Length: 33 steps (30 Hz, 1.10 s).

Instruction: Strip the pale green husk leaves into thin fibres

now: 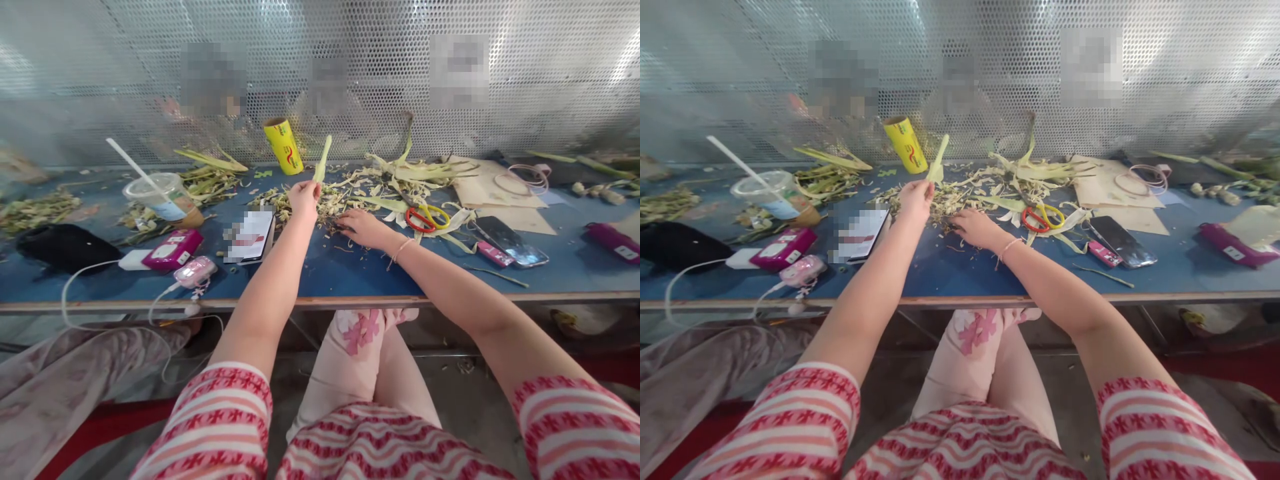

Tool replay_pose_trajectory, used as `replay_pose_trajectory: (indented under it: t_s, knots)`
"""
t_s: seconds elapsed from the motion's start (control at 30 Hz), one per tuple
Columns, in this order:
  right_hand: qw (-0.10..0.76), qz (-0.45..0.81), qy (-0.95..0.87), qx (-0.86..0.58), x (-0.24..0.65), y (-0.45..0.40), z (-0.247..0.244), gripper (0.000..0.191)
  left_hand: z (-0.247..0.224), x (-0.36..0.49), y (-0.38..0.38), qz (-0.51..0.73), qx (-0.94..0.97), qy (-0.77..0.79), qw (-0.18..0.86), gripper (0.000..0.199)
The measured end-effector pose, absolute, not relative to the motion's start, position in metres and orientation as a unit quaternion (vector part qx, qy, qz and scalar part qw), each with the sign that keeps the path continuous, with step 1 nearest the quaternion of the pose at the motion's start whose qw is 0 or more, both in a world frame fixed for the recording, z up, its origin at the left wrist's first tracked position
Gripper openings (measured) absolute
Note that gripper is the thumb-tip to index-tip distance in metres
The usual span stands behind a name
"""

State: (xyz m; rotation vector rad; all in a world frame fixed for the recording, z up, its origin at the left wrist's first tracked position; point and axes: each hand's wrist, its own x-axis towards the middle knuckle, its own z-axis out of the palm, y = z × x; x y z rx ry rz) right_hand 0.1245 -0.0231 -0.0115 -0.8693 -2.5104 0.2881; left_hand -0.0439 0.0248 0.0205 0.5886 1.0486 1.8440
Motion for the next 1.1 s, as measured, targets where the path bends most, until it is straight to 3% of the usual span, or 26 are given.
replay_pose_trajectory:
  t_s: [0.13, 0.37, 0.8, 0.97, 1.1]
  knots:
    - [0.19, 0.089, -0.905, -0.37, 0.122, -0.023, -0.012, 0.03, 0.021, -0.041, 0.022, 0.749, 0.259, 0.413, 0.449, 0.03]
    - [0.334, 0.057, -0.823, -0.457, 0.165, -0.006, 0.005, 0.029, 0.023, -0.04, 0.021, 0.757, 0.251, 0.392, 0.458, 0.028]
    - [0.216, 0.012, -0.758, -0.616, 0.21, 0.004, 0.025, 0.026, 0.017, -0.041, 0.026, 0.76, 0.278, 0.382, 0.446, 0.028]
    - [0.299, 0.084, -0.729, -0.61, 0.211, 0.006, 0.026, 0.029, 0.016, -0.04, 0.026, 0.757, 0.288, 0.385, 0.443, 0.029]
    - [0.333, 0.045, -0.711, -0.617, 0.221, 0.014, 0.018, 0.033, 0.015, -0.038, 0.026, 0.751, 0.301, 0.382, 0.446, 0.03]
